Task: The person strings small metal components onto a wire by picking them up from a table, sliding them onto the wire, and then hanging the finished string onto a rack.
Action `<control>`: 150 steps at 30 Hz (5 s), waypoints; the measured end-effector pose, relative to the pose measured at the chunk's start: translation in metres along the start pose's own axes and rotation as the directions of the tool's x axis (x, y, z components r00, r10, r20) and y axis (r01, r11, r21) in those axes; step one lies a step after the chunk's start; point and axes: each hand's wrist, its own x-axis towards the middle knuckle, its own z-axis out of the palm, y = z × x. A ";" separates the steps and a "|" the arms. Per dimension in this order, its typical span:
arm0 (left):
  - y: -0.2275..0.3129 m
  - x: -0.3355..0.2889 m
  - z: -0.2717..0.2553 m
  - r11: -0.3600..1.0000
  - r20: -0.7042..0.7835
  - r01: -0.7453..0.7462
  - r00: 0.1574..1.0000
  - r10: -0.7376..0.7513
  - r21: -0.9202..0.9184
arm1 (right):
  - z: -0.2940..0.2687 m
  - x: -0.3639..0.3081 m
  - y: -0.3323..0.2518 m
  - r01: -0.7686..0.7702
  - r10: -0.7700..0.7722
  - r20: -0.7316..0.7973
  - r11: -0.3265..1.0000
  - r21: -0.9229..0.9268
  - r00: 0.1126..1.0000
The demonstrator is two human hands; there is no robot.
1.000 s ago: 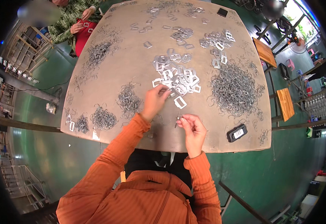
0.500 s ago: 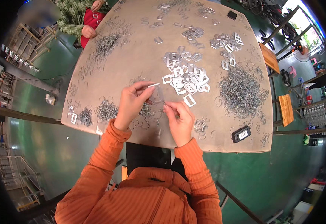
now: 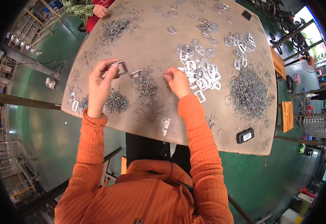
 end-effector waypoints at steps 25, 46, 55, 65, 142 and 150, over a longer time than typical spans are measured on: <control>0.017 -0.037 0.012 0.997 0.083 0.078 0.994 -0.078 -0.002 | 0.038 0.053 0.004 0.117 -0.115 0.036 0.845 -0.522 0.993; 0.034 -0.050 0.091 0.994 0.179 0.040 0.984 -0.020 -0.106 | -0.079 -0.096 -0.107 -0.006 0.134 -0.092 0.596 0.803 0.987; 0.032 -0.054 0.122 0.992 0.200 -0.123 0.971 0.127 -0.033 | -0.082 -0.105 -0.091 0.134 0.150 -0.292 0.638 0.759 0.945; -0.080 0.014 0.157 0.835 0.302 -0.374 0.916 0.265 0.403 | -0.096 -0.119 -0.082 0.407 -0.030 -0.545 0.699 0.588 0.838; 0.075 -0.172 -0.039 0.982 0.322 0.106 0.945 -0.050 -0.159 | 0.120 0.036 -0.047 0.429 -0.205 0.424 0.721 -0.545 0.882; 0.053 -0.204 0.016 0.972 0.437 0.033 0.896 0.073 -0.231 | 0.115 0.041 0.020 0.741 -0.549 0.498 0.498 -0.450 0.671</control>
